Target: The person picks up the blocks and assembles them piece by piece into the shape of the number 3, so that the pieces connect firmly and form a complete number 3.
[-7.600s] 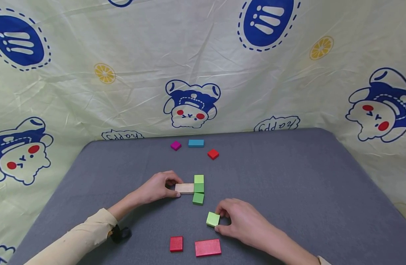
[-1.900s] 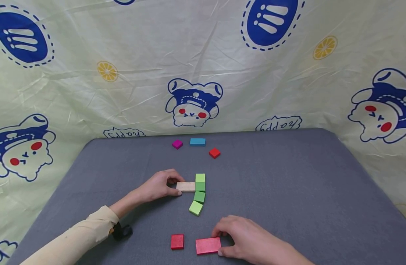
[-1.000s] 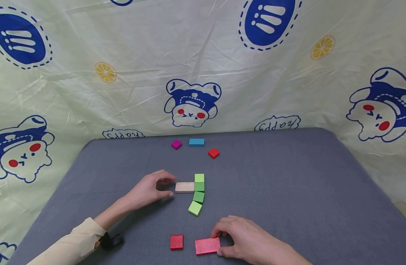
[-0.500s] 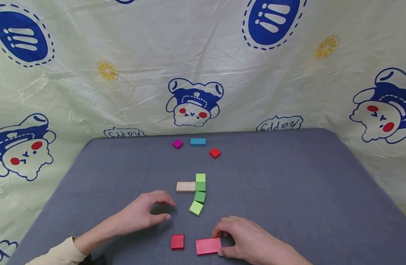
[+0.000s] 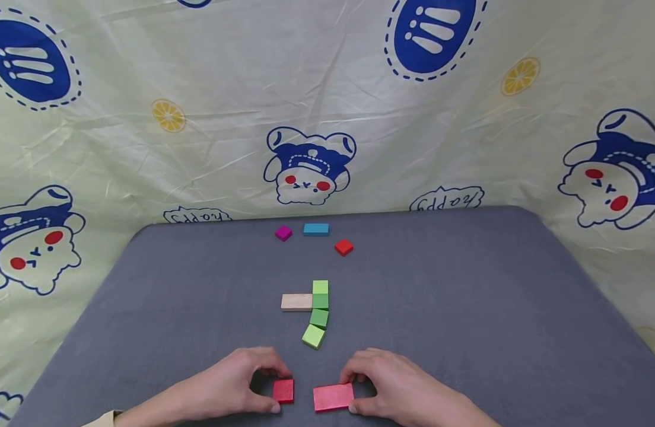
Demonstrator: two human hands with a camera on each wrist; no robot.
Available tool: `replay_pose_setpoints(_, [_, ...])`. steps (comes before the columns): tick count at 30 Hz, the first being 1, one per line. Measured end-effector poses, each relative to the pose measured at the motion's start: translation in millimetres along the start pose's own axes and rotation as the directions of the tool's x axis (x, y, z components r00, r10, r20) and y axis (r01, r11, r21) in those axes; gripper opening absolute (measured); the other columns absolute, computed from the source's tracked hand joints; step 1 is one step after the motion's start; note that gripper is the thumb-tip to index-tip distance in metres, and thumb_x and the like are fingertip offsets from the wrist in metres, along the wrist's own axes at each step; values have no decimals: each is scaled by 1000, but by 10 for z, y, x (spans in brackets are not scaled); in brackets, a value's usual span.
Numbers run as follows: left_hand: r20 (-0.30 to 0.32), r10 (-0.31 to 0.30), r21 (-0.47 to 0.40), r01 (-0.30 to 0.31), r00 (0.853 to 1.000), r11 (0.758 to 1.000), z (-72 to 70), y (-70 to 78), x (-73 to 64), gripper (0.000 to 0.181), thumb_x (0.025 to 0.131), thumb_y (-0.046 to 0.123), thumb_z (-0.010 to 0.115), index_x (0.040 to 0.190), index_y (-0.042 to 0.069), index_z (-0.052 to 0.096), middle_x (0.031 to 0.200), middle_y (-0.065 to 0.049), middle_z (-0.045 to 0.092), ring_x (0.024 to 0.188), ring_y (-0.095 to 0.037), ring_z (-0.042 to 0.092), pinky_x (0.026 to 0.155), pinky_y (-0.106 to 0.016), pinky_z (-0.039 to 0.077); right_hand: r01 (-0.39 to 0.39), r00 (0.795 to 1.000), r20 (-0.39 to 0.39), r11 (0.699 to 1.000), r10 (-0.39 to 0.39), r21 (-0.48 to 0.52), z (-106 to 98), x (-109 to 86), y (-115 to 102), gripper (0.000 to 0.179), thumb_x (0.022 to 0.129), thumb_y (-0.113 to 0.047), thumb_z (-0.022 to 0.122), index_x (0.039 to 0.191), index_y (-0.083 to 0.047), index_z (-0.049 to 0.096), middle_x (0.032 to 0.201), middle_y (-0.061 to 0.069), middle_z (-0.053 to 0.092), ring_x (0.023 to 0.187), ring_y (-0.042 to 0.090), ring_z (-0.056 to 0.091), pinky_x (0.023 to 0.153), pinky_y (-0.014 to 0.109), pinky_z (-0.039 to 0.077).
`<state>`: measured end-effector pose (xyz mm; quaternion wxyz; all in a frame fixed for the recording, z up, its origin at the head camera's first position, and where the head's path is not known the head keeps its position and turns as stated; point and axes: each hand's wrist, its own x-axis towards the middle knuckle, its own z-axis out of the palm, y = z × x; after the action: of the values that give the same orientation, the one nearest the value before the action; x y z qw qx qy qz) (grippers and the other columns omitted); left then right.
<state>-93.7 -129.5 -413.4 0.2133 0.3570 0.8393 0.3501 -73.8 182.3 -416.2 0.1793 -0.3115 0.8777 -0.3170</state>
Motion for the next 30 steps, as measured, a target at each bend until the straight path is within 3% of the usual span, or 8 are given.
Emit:
replay_pose_setpoints(6, [13,-43,30,42,999,999,36,-15,20,29,82,26,81,108,21,69,98,21,58,90,2,53,81,-22,47,8,1000,0,1000,-8,13,8,11,9,26,84,-28,78,103,-40,64,97,-24,55,86,0,52,73,25,46])
replay_pose_setpoints(13, [-36,-9,84,12,999,996,82,-13,24,27,80,22,82,104,21,70,95,21,58,88,3,53,80,-21,47,18,1000,-3,999,-18,33,12,15,20,27,84,-27,78,103,-40,65,97,-24,56,86,0,52,73,25,46])
replay_pose_setpoints(23, [-13,-73,117,74,997,990,107,15,32,26,82,23,81,106,23,69,95,21,57,89,2,50,78,-21,47,70,997,-42,998,-70,-5,20,-12,25,27,84,-26,78,103,-38,64,98,-24,56,86,-1,53,74,24,46])
replay_pose_setpoints(30, [-79,-15,138,26,997,990,145,20,6,24,81,19,81,102,21,70,94,20,58,88,2,50,78,-20,46,72,996,-46,997,-72,-8,28,-13,25,27,84,-27,78,103,-39,64,97,-24,56,85,-1,52,72,24,46])
